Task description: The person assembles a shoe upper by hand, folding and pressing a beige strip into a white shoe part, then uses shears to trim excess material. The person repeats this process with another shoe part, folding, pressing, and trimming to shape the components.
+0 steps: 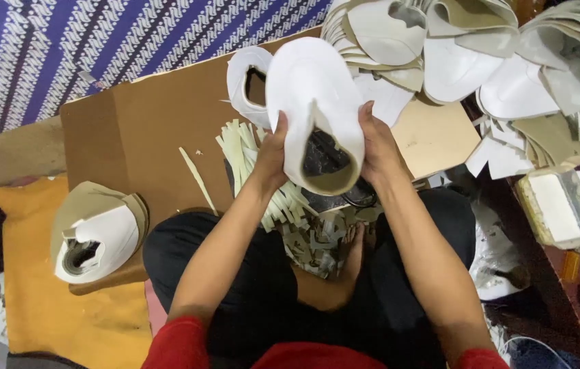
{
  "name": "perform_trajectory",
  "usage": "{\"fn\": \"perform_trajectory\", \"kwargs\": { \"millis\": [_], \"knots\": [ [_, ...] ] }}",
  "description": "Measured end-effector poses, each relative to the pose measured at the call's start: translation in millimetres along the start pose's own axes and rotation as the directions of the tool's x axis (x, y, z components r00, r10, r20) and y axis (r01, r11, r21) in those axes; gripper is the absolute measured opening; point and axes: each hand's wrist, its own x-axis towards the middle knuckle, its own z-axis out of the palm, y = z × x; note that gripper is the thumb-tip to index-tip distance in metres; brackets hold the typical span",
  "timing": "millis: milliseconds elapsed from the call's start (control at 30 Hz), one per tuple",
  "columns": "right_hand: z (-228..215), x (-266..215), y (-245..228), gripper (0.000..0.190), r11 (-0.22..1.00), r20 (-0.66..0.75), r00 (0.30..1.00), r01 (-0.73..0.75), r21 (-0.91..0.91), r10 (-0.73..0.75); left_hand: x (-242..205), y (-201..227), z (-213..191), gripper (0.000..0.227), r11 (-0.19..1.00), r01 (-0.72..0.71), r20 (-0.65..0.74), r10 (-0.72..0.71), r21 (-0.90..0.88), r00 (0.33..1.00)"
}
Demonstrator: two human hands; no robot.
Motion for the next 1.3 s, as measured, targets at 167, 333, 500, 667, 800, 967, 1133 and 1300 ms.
{"fn": "perform_trajectory", "kwargs": {
  "millis": [167,333,500,667,800,967,1133,1300],
  "knots": [
    [-32.6,15.0,3.0,0.053,0.997,-0.047,0.998,-0.030,0.067,0.033,-0.8,-19.1,-8.9,0.058,0.949,0.089,0.345,0.022,-0.302,0.938],
    [-52.9,60.7,26.9,0.056,0.978,0.147,0.984,-0.122,0.171,0.097,7.1,-1.4,-17.0,0.048,0.960,0.013,0.433,0.114,-0.279,0.894],
    [-15.5,114.3,29.8,0.046,0.956,0.180,0.970,-0.202,0.212,0.165,29.3,53.4,-55.0,0.057,0.967,-0.171,0.241,0.214,-0.190,0.946],
    [20.2,162.7,51.1,0.046,0.958,0.235,0.965,-0.168,0.231,0.113,55.4,79.2,-81.5,0.044,0.958,-0.193,0.206,0.237,-0.213,0.950],
    [11.2,231.3,95.5,0.072,0.964,0.207,0.950,-0.254,0.081,0.233,140.7,53.6,-136.3,0.057,0.992,-0.121,-0.200,0.110,-0.046,0.974],
    [14.6,188.9,100.9,0.073,0.587,0.110,0.968,0.224,-0.778,-0.224,174.2,27.6,-159.9,0.060,0.876,-0.022,-0.397,0.241,0.482,0.886],
    [27.9,170.8,118.4,0.048,0.294,0.539,0.725,0.676,-0.675,-0.430,161.3,32.6,-145.5,0.045,0.765,-0.205,-0.241,0.426,0.610,0.872],
    [27.1,226.5,159.1,0.019,-0.169,0.833,0.411,0.852,-0.496,-0.371,178.7,18.1,-163.8,0.036,0.667,-0.292,-0.106,0.488,0.686,0.866]
  ]
}}
